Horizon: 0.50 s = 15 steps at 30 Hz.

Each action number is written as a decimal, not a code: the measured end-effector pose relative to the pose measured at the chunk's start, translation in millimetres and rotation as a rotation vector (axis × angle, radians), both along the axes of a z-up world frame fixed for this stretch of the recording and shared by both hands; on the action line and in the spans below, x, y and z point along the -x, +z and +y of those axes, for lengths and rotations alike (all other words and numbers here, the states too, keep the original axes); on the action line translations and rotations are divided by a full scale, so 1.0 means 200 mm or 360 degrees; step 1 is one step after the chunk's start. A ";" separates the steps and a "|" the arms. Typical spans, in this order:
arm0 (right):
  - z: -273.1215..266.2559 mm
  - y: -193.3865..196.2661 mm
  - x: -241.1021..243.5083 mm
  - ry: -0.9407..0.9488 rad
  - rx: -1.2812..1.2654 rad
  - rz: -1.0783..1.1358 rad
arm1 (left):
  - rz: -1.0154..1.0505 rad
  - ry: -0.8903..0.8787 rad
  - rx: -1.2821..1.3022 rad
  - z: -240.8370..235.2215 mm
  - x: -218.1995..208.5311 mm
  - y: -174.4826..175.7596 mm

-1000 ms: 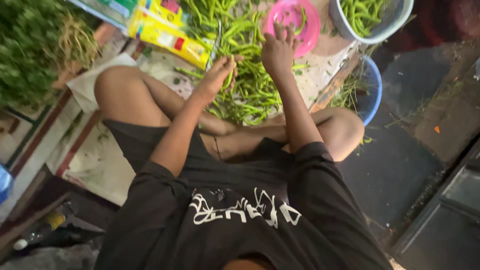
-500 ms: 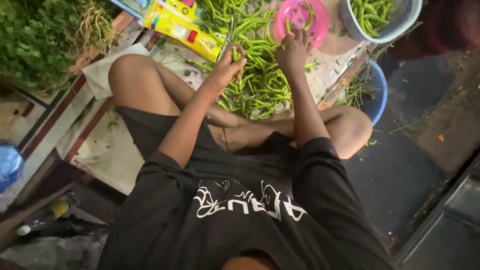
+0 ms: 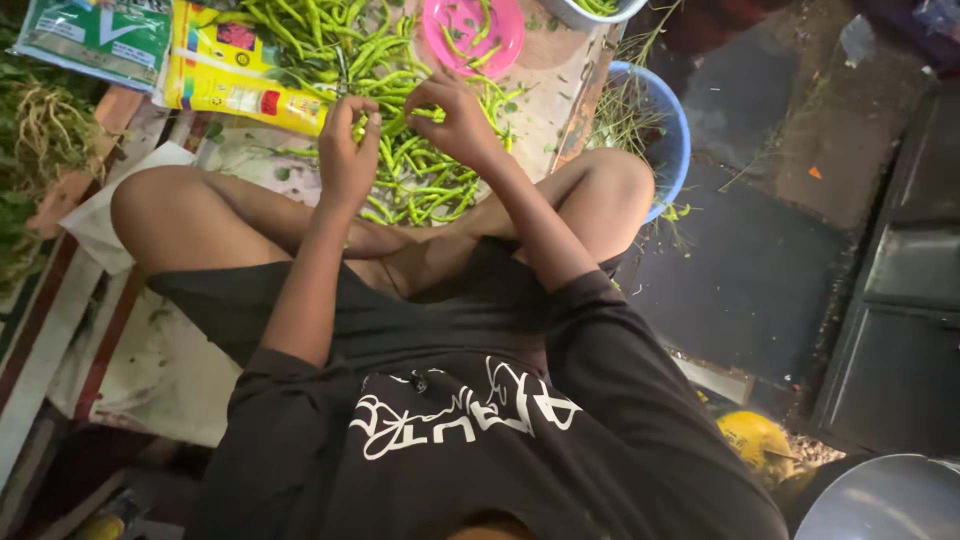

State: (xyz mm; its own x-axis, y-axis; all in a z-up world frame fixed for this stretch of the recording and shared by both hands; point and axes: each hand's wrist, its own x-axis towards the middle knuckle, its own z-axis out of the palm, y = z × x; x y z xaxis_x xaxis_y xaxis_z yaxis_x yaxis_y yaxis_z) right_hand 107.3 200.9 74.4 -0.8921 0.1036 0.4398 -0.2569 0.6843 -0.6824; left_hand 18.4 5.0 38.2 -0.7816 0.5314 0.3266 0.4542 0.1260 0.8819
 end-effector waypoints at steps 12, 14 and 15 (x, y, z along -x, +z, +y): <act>0.02 0.07 -0.03 0.0184 -0.0041 -0.0284 | -0.0321 -0.0534 0.0685 0.00 0.00 -0.03; 0.01 0.08 -0.03 0.0198 -0.0123 -0.0284 | -0.0308 -0.0620 0.0480 0.01 0.03 -0.08; 0.00 0.07 -0.03 0.0208 -0.0164 -0.0284 | -0.0392 -0.0596 0.0567 0.00 0.02 -0.10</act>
